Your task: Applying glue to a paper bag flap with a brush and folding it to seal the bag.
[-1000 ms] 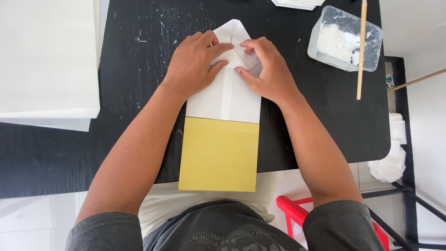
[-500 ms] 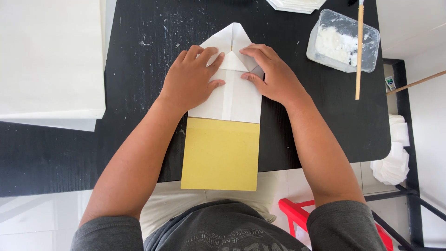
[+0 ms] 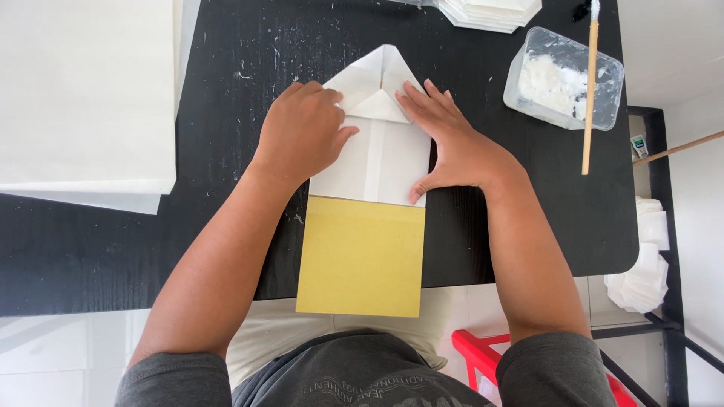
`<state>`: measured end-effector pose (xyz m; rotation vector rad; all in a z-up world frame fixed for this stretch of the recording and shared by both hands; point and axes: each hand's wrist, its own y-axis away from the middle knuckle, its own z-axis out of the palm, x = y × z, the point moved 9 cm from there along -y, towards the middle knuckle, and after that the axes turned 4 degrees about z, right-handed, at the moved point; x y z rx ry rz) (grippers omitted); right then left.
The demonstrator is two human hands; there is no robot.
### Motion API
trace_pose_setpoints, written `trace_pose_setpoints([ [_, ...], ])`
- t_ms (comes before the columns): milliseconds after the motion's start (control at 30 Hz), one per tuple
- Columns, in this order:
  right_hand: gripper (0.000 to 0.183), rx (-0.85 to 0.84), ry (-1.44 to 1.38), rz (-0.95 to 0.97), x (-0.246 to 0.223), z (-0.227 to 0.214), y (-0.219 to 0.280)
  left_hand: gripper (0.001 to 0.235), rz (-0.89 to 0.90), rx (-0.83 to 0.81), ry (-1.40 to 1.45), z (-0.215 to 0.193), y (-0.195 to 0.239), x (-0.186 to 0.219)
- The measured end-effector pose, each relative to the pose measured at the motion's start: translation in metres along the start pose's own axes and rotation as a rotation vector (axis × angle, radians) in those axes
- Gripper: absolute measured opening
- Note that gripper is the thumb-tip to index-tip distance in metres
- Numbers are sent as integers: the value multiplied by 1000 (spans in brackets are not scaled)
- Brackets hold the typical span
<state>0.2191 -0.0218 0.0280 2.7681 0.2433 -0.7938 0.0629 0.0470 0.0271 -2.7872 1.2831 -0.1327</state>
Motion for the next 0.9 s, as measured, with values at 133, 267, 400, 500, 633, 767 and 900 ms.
trace_pose_setpoints([
  [133,142,-124,-18,59,9,6,-5,31,178,265,29,2,-4,14],
  [267,132,-102,-17,36,10,3,-6,66,266,216,183,18,-14,27],
  [400,110,-40,-28,62,11,-6,-5,66,295,264,120,29,-19,26],
  [500,95,63,-17,-48,6,-8,-7,67,231,308,79,32,-19,19],
  [633,80,141,78,-67,-12,-7,-20,66,199,299,82,33,-19,15],
  [767,77,107,154,-4,-13,-7,-39,66,243,193,275,31,-21,12],
  [900,73,172,114,70,-2,-7,-46,50,107,43,544,24,-18,-9],
])
